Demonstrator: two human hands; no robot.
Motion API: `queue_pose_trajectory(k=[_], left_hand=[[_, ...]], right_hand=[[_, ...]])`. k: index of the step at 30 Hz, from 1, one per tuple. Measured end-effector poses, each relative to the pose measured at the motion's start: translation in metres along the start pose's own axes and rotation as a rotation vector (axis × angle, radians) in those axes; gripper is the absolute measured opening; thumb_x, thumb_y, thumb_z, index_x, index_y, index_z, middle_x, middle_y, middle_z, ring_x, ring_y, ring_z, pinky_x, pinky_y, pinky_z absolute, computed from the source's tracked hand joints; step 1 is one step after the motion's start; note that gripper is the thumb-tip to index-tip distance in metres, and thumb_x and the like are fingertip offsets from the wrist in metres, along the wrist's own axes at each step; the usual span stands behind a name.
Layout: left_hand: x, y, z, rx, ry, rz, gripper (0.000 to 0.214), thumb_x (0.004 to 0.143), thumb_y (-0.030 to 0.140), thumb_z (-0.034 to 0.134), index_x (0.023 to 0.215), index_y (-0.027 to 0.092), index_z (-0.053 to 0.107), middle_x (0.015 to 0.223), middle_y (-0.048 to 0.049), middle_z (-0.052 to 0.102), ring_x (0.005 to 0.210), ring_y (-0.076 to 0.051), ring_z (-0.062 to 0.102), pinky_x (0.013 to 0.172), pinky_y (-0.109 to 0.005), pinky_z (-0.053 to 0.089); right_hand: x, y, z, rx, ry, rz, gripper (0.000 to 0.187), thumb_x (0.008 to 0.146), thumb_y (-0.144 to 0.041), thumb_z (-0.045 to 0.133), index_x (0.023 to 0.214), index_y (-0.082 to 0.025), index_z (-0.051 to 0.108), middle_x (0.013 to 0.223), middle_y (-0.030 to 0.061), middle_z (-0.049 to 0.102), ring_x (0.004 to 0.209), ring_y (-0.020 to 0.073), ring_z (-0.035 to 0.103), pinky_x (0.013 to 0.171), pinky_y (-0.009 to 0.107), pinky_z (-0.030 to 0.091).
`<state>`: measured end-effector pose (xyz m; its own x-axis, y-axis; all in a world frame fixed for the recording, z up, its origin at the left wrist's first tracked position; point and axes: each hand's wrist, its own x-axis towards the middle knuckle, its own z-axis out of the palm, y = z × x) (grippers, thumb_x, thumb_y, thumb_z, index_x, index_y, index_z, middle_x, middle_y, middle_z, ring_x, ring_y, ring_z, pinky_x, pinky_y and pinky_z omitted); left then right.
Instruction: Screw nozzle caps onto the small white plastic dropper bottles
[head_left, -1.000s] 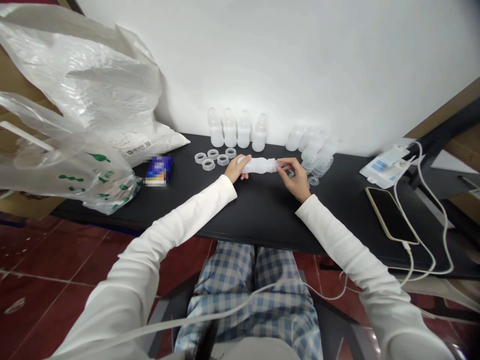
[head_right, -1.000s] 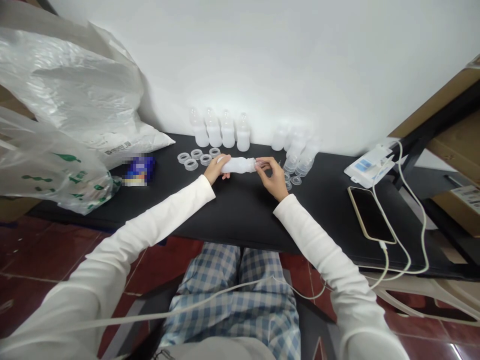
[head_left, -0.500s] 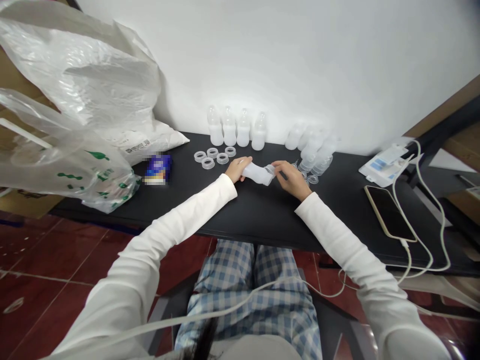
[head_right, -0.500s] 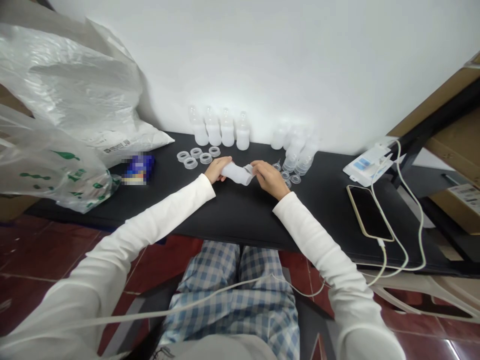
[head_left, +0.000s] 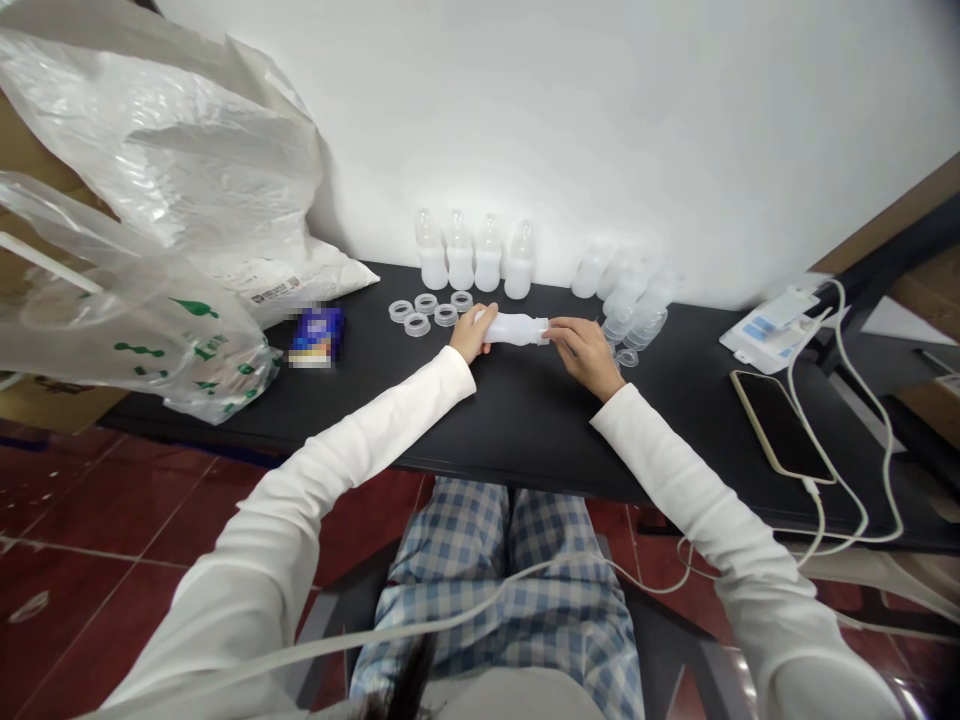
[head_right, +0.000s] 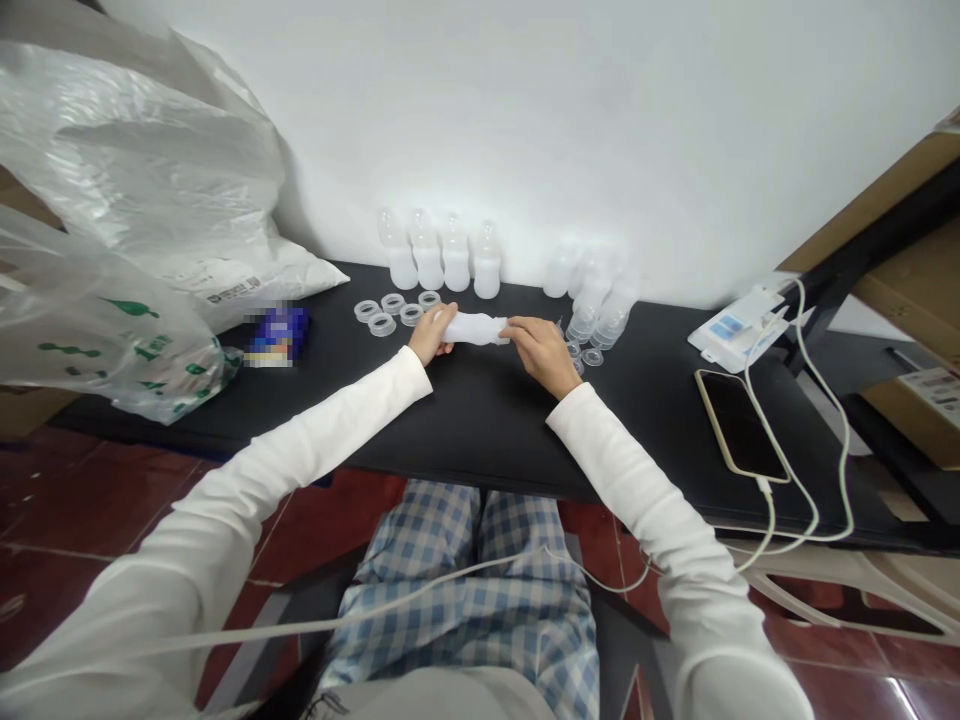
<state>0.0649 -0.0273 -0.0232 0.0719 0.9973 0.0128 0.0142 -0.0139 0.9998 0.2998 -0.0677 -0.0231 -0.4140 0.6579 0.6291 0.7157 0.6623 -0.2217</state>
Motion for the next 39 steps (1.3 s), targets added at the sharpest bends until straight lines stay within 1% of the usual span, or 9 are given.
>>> queue_pose_trajectory(k=[8,13,17,19,22,28,32,35,39], left_hand=[[0.002,0.001,-0.002,-0.05,-0.028,-0.032,0.051,0.088,0.069,0.062,0.075,0.021,0.048,0.039,0.0073,0.042,0.029,-0.007,0.039,0.032,-0.02,0.018],[0.001,0.0,-0.001,-0.076,-0.046,-0.002,0.042,0.092,0.061,0.059,0.082,0.021,0.052,0.043,0.0079,0.043,0.031,-0.007,0.038,0.033,-0.02,0.019],[-0.006,0.002,0.001,-0.041,-0.081,0.053,0.033,0.092,0.053,0.064,0.096,0.021,0.057,0.052,0.0078,0.048,0.037,-0.006,0.041,0.034,-0.018,0.022],[-0.01,0.005,0.002,-0.01,-0.111,0.075,0.031,0.091,0.05,0.066,0.1,0.021,0.058,0.054,0.0077,0.049,0.04,-0.006,0.043,0.035,-0.017,0.023],[-0.014,0.008,0.003,-0.008,-0.119,0.084,0.03,0.09,0.049,0.067,0.1,0.021,0.06,0.058,0.007,0.05,0.042,-0.006,0.045,0.036,-0.017,0.025],[-0.005,0.003,0.003,-0.057,-0.046,0.036,0.029,0.093,0.049,0.064,0.094,0.02,0.058,0.058,0.0067,0.052,0.038,-0.005,0.043,0.034,-0.018,0.024],[0.001,0.001,0.001,-0.088,-0.006,-0.022,0.032,0.095,0.05,0.061,0.088,0.02,0.053,0.054,0.0073,0.049,0.036,-0.006,0.042,0.033,-0.018,0.024],[0.003,0.001,0.001,-0.108,-0.008,-0.038,0.039,0.093,0.056,0.063,0.084,0.02,0.051,0.052,0.0073,0.049,0.035,-0.006,0.042,0.034,-0.018,0.024],[0.001,0.003,0.001,-0.112,-0.042,-0.04,0.039,0.092,0.056,0.064,0.087,0.02,0.053,0.054,0.0069,0.049,0.036,-0.007,0.042,0.034,-0.019,0.024]], right_hand=[[0.0,-0.002,-0.001,0.087,0.047,0.002,0.032,0.104,-0.04,0.05,0.128,-0.029,0.066,0.127,0.0094,0.073,0.111,0.0268,0.068,0.091,0.045,0.051],[-0.002,0.003,0.005,0.135,0.039,0.089,0.044,0.103,-0.053,0.046,0.136,-0.028,0.063,0.098,0.0085,0.072,0.089,0.0266,0.064,0.085,0.046,0.053],[-0.003,0.009,0.01,0.102,0.041,0.199,0.057,0.103,-0.065,0.032,0.092,-0.025,0.072,0.082,0.009,0.066,0.078,0.0272,0.059,0.079,0.047,0.049],[-0.004,0.009,0.011,0.094,0.0,0.237,0.067,0.105,-0.064,0.023,0.067,-0.027,0.062,0.071,0.0076,0.061,0.073,0.0261,0.057,0.08,0.047,0.047],[-0.004,0.007,0.011,0.112,-0.013,0.269,0.071,0.106,-0.063,0.02,0.055,-0.028,0.055,0.059,0.0058,0.055,0.071,0.0251,0.054,0.087,0.048,0.045],[-0.005,0.005,0.012,0.044,0.008,0.24,0.064,0.105,-0.065,0.022,0.091,-0.027,0.072,0.079,0.0068,0.068,0.083,0.0264,0.058,0.089,0.047,0.042],[-0.005,0.0,0.01,0.088,-0.028,0.2,0.06,0.1,-0.062,0.048,0.146,-0.024,0.049,0.123,0.0128,0.069,0.106,0.0303,0.063,0.098,0.05,0.042],[-0.004,-0.004,0.007,0.109,-0.038,0.128,0.068,0.094,-0.055,0.061,0.151,-0.022,0.042,0.132,0.0153,0.066,0.113,0.0323,0.063,0.1,0.051,0.043],[-0.003,-0.004,0.004,0.074,-0.025,0.097,0.048,0.098,-0.049,0.057,0.138,-0.023,0.055,0.122,0.013,0.071,0.102,0.0293,0.066,0.094,0.048,0.044]])
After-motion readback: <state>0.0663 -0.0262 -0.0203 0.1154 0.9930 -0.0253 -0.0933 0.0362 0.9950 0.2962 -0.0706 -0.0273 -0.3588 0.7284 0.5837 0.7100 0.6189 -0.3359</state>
